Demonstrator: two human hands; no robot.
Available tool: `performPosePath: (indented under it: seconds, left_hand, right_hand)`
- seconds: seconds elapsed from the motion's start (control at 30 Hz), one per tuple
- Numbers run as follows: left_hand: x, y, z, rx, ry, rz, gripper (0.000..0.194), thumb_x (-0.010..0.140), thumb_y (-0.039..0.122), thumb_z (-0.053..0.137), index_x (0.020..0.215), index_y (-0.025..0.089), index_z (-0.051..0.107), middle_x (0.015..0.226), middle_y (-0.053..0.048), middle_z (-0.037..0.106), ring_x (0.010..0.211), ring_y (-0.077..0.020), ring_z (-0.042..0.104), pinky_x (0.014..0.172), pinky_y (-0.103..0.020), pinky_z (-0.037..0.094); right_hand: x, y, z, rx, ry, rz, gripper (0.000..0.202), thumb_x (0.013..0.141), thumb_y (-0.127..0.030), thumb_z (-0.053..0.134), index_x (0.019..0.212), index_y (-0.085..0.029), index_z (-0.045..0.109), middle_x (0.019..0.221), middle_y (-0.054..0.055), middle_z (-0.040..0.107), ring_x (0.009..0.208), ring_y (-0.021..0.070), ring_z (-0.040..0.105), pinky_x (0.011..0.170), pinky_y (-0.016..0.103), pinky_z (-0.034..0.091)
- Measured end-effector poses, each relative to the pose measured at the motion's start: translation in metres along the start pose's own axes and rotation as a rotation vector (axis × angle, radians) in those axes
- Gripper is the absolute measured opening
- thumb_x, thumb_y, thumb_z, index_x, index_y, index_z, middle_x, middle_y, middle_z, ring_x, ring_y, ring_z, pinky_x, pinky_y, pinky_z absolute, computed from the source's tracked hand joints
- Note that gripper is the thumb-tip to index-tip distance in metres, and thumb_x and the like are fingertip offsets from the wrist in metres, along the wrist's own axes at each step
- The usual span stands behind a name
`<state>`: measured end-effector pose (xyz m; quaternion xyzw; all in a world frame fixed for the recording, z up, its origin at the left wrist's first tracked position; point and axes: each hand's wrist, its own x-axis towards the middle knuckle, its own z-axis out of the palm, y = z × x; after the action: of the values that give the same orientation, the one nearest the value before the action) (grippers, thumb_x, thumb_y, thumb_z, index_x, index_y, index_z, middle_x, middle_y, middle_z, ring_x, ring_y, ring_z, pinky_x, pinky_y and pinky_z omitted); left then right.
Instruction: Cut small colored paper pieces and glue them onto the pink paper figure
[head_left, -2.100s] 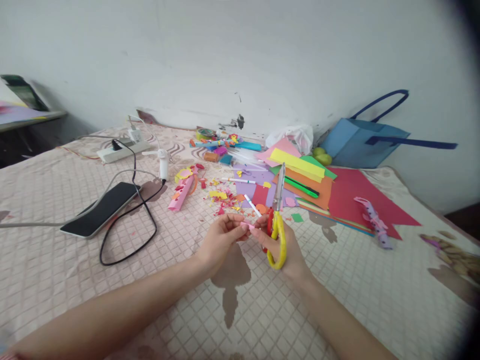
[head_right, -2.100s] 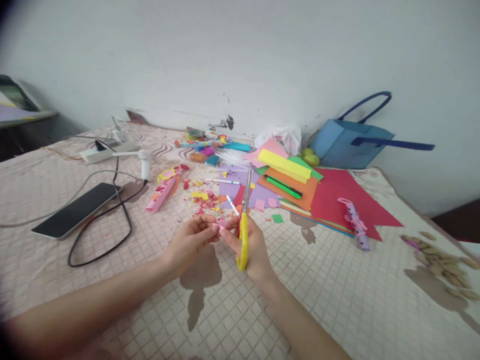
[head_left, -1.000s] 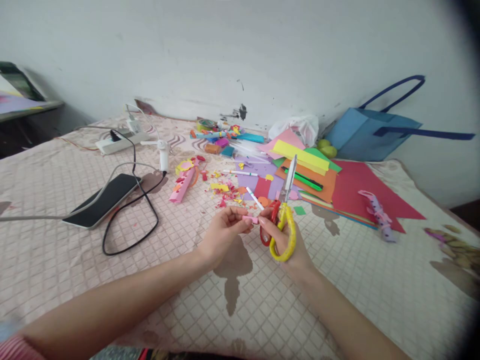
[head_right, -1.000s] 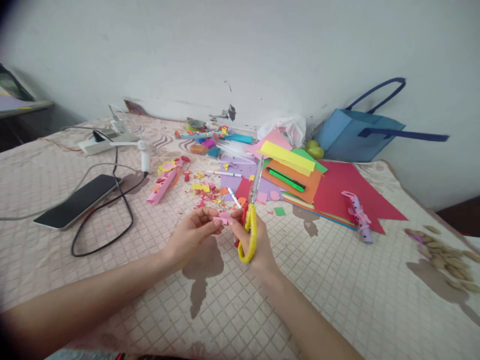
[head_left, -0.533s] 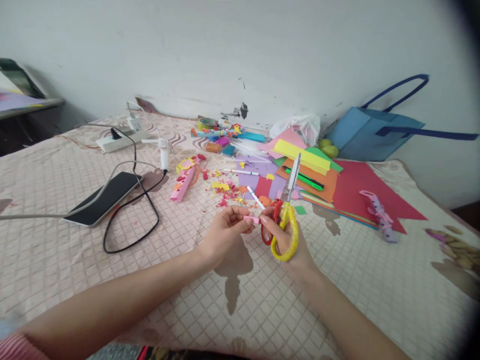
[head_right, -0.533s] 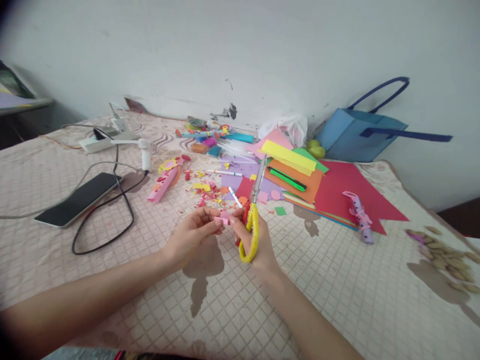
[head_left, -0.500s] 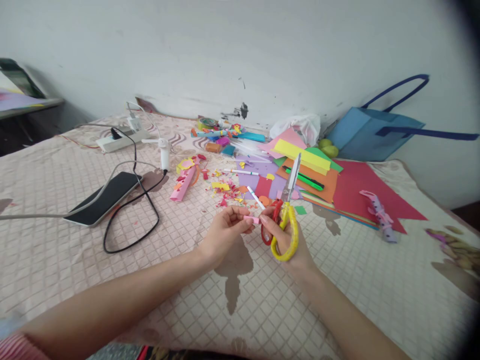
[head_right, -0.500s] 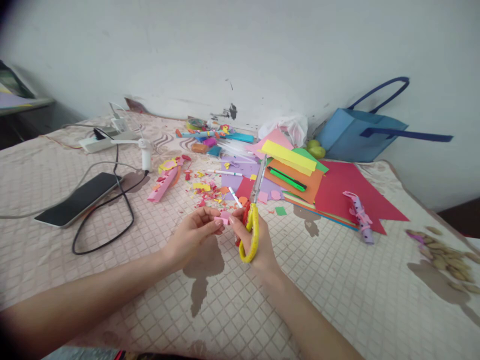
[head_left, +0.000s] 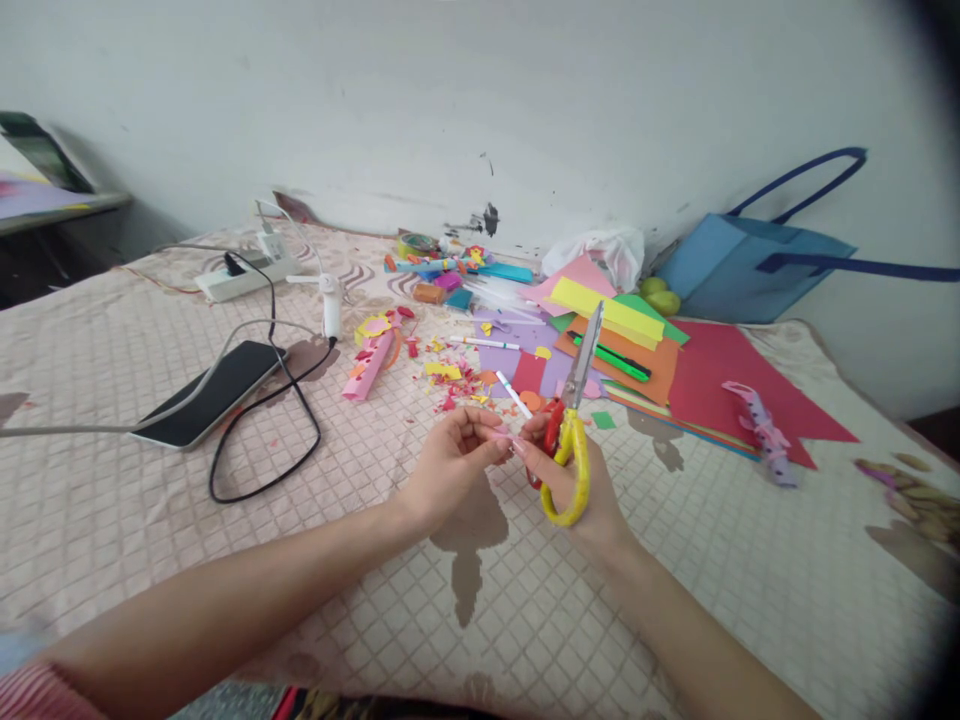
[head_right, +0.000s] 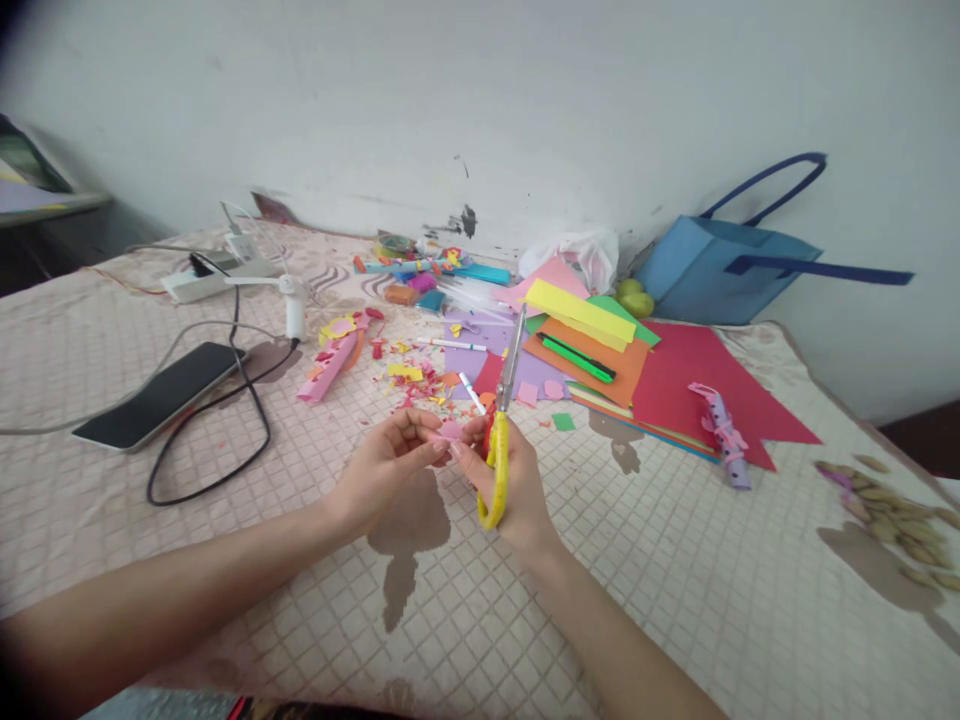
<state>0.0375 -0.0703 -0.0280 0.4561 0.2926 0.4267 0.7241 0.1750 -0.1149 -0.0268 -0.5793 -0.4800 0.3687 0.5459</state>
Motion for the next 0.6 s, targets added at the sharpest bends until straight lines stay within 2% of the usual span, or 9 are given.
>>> performPosePath:
  seconds: [0.23, 0.37, 0.6]
  left_hand:
    - [0.0021, 0.0011, -0.0018, 0.010, -0.012, -0.062, 0.023, 0.077, 0.029, 0.063, 0.089, 0.013, 0.053, 0.077, -0.003, 0.061, 0.069, -0.0111, 0.059, 0.070, -0.028, 0.046]
    - [0.0032, 0.0016, -0.0030, 0.062, -0.030, -0.110, 0.031, 0.071, 0.029, 0.069, 0.091, 0.013, 0.053, 0.078, -0.004, 0.062, 0.070, -0.0115, 0.059, 0.067, -0.026, 0.046]
    - [0.0029, 0.0013, -0.0042, 0.065, -0.050, -0.040, 0.025, 0.072, 0.024, 0.069, 0.087, 0.014, 0.053, 0.067, 0.002, 0.057, 0.064, -0.0088, 0.056, 0.067, -0.025, 0.046]
  right_hand:
    - [0.0037, 0.0011, -0.0009, 0.045, 0.000, -0.013, 0.016, 0.075, -0.029, 0.065, 0.081, -0.020, 0.052, 0.070, -0.004, 0.051, 0.055, 0.0085, 0.047, 0.048, 0.021, 0.039]
    - [0.0033, 0.0006, -0.0015, 0.047, 0.002, -0.010, 0.017, 0.074, -0.029, 0.065, 0.081, -0.020, 0.052, 0.069, -0.005, 0.051, 0.055, 0.0084, 0.047, 0.048, 0.021, 0.039]
    - [0.0014, -0.0012, -0.0023, 0.053, 0.029, 0.055, 0.021, 0.075, -0.037, 0.065, 0.083, -0.020, 0.055, 0.063, -0.005, 0.051, 0.048, 0.0079, 0.046, 0.042, 0.020, 0.038]
